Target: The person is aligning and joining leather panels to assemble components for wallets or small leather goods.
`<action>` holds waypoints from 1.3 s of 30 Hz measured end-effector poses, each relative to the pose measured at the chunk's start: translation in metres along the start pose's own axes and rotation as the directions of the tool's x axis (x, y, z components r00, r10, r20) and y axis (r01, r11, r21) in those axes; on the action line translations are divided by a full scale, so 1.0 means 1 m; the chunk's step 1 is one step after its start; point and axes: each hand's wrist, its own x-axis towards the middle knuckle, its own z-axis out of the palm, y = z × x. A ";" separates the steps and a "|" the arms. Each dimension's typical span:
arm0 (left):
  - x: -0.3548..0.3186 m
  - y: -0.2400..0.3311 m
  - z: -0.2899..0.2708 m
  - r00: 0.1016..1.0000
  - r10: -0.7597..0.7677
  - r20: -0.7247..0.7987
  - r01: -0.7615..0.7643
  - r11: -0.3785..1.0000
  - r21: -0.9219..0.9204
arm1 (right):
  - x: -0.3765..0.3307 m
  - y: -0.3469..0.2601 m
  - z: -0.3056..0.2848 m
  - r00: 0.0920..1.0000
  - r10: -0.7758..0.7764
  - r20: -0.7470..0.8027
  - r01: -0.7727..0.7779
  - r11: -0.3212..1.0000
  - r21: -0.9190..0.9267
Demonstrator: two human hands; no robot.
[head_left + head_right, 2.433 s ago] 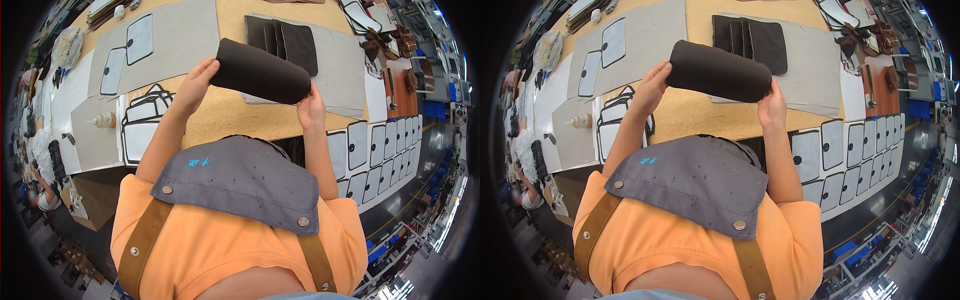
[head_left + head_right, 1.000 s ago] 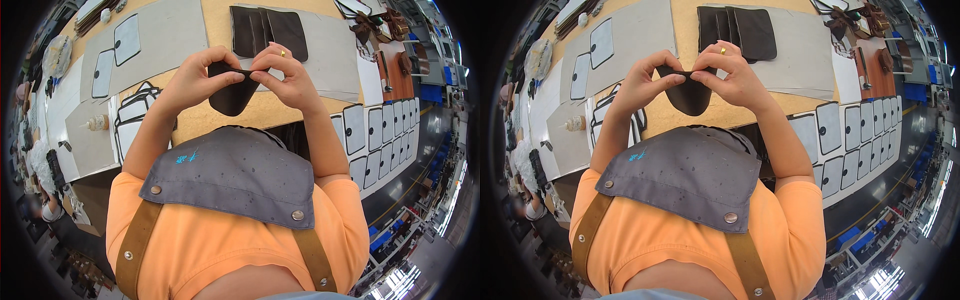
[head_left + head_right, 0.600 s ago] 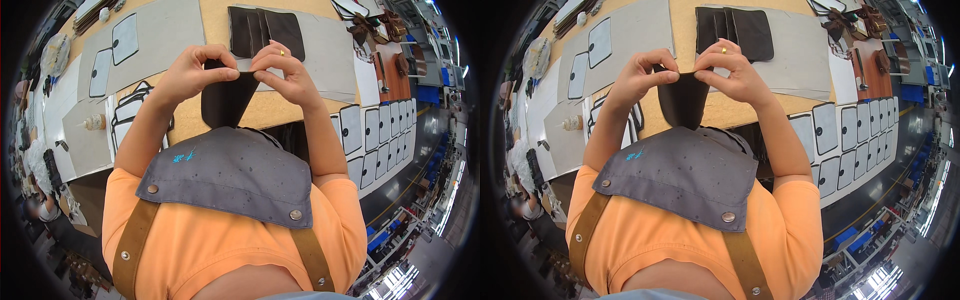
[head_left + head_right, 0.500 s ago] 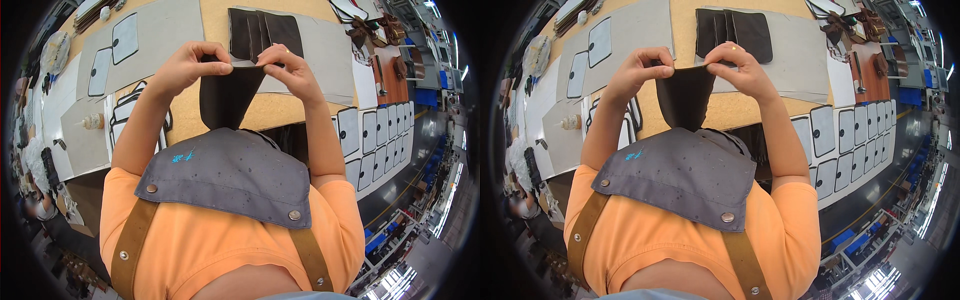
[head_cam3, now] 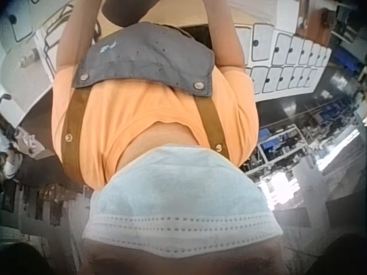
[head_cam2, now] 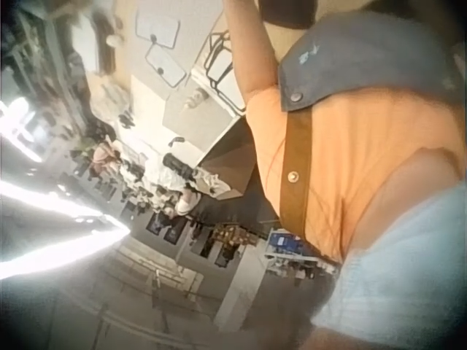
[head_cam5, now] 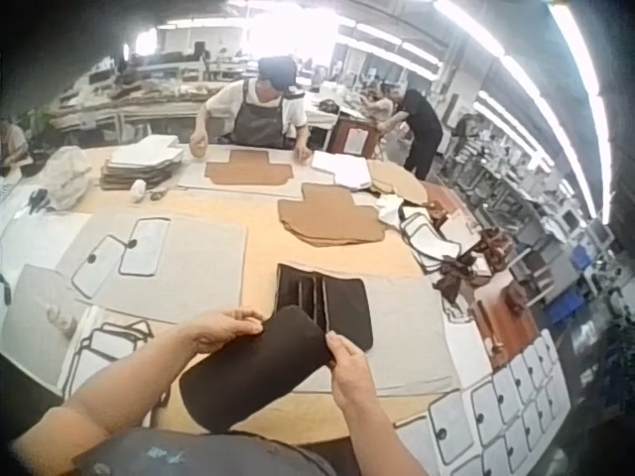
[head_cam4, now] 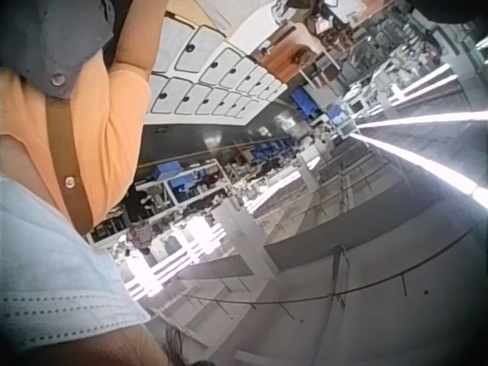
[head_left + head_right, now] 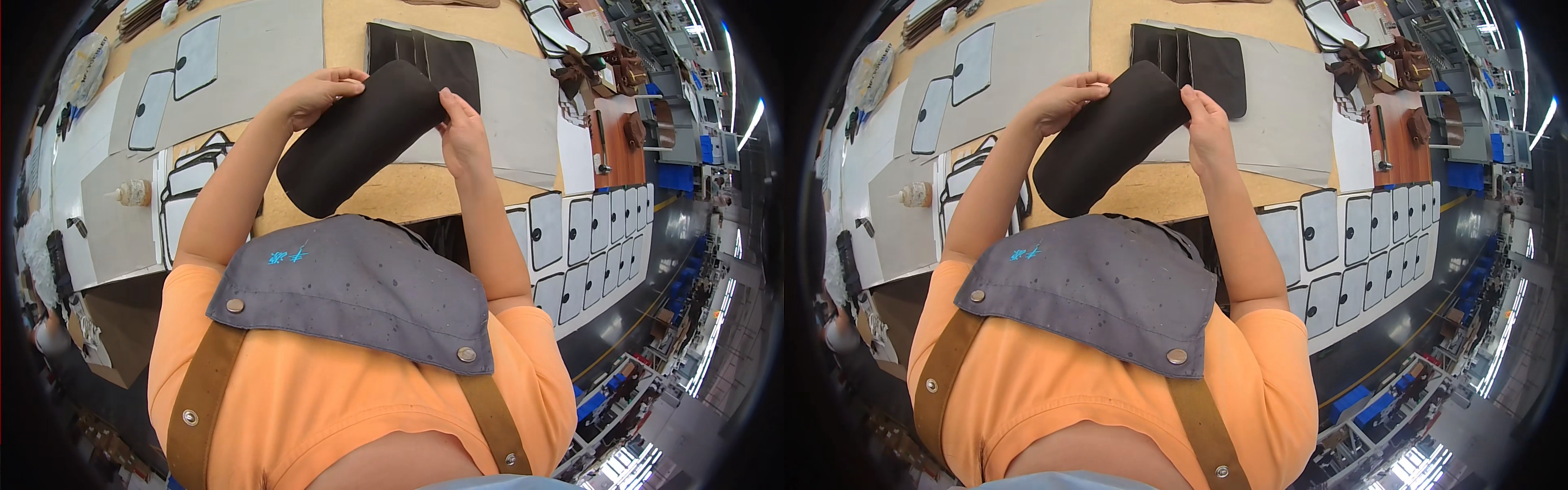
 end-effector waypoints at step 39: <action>-0.048 0.001 0.069 0.807 0.590 -0.023 -0.548 0.763 0.342 | -0.041 -0.010 0.026 0.719 -0.569 0.398 0.686 0.491 -0.537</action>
